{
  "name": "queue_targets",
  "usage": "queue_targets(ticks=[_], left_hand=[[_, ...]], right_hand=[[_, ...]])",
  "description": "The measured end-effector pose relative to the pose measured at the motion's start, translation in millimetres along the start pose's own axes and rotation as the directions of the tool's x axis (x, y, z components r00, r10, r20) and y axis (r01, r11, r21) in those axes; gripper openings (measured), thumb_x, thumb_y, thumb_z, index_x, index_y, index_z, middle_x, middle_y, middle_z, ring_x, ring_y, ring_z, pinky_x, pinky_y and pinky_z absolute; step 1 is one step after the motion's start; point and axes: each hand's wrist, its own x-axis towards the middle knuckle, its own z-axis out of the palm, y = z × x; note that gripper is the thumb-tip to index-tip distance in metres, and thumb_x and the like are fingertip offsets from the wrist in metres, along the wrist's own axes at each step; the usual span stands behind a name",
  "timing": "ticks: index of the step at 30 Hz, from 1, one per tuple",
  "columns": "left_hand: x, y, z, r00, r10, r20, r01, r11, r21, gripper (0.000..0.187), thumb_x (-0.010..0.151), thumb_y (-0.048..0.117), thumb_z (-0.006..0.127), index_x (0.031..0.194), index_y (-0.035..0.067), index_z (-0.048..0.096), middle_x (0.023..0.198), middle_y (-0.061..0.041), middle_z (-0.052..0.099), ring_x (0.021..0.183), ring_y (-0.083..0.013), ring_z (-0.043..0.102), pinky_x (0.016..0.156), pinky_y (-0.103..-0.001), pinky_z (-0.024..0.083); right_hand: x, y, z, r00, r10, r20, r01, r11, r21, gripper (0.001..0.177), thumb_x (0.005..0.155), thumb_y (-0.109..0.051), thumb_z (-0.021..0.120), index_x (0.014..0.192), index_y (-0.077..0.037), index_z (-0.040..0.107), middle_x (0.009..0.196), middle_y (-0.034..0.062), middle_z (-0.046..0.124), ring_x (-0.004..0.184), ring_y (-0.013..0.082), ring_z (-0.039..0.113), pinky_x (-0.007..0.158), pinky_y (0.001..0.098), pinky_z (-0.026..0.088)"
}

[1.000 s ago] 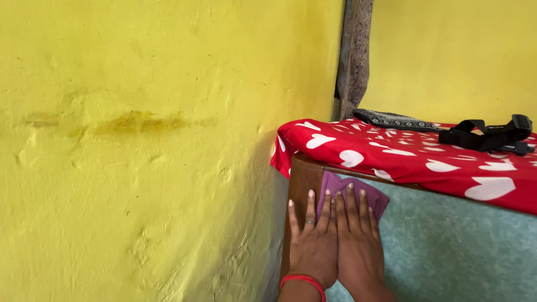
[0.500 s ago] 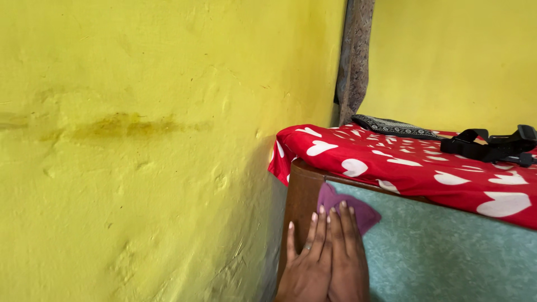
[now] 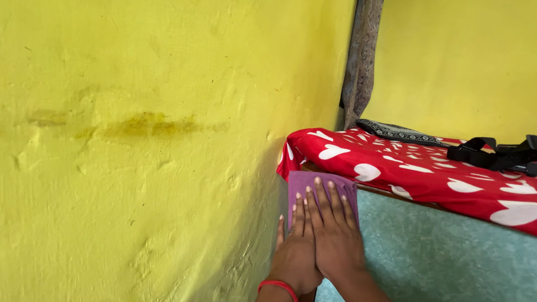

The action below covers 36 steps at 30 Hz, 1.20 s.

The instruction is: The person wipes a light blue textured surface with a purple cloth. They spray a cleaning solution from a blue bottle onto the surface and continue wiping with the cloth.

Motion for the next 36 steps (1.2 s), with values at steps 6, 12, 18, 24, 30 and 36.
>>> queue_targets(ticks=[6,12,18,24,30,36], left_hand=[[4,-23,42,0.999,-0.022,0.023,0.02,0.997,0.081,0.121,0.075,0.02,0.075,0.159,-0.006,-0.008,0.17,-0.025,-0.014,0.161,-0.0323,-0.01,0.125,-0.053,0.0],[-9,-84,138,0.992,-0.092,0.083,0.081,0.989,0.12,0.089,0.097,0.029,0.047,0.162,-0.001,-0.005,0.173,-0.018,-0.014,0.161,-0.0296,0.003,0.123,-0.06,0.009],[-21,-130,192,0.948,-0.217,0.234,0.186,0.971,0.148,0.083,0.101,0.028,0.044,0.164,0.004,-0.004,0.174,-0.013,-0.017,0.16,-0.0275,0.008,0.123,-0.063,0.008],[-30,-105,137,0.914,-0.186,0.36,0.176,0.982,0.061,0.084,0.101,0.028,0.048,0.164,0.006,-0.003,0.173,-0.011,-0.02,0.159,-0.0263,0.011,0.123,-0.065,0.005],[2,-40,17,0.982,0.103,-0.161,-0.12,0.987,-0.104,0.091,0.085,0.008,0.059,0.162,0.009,0.011,0.173,-0.011,-0.005,0.158,-0.0281,0.017,0.121,-0.064,0.007],[35,20,-27,0.971,0.044,-0.234,-0.083,0.984,-0.159,0.096,0.083,0.003,0.063,0.163,0.019,0.012,0.173,-0.009,-0.003,0.158,-0.0323,0.008,0.124,-0.059,0.01]], right_hand=[[-22,1,23,0.999,-0.047,0.008,0.047,0.998,0.029,0.071,0.086,-0.023,0.042,0.153,-0.003,0.031,0.164,0.0177,0.022,0.152,0.0348,0.017,0.123,0.0489,0.008],[-113,-22,93,0.996,-0.09,-0.024,0.092,0.99,0.104,0.069,0.086,-0.026,0.043,0.152,-0.004,0.037,0.162,0.019,0.028,0.151,0.034,0.025,0.122,0.0498,0.014],[-193,-38,175,0.894,-0.31,-0.323,0.187,0.914,-0.359,0.045,0.112,-0.025,0.034,0.152,-0.012,0.051,0.156,0.0091,0.05,0.144,0.0258,0.046,0.122,0.0405,0.026],[-172,-46,135,0.982,-0.153,-0.115,0.149,0.988,-0.045,0.057,0.098,-0.03,0.04,0.148,-0.003,0.048,0.156,0.0158,0.043,0.144,0.0316,0.038,0.117,0.045,0.023],[-32,-12,23,0.967,0.132,0.216,-0.145,0.988,0.047,0.085,0.076,-0.025,0.065,0.153,-0.001,0.039,0.167,0.0202,0.023,0.153,0.0416,0.021,0.119,0.0508,0.02],[34,33,-27,0.993,0.113,-0.015,-0.113,0.994,0.002,0.072,0.081,-0.02,0.061,0.149,-0.002,0.045,0.164,0.0153,0.032,0.153,0.0347,0.028,0.123,0.047,0.024]])
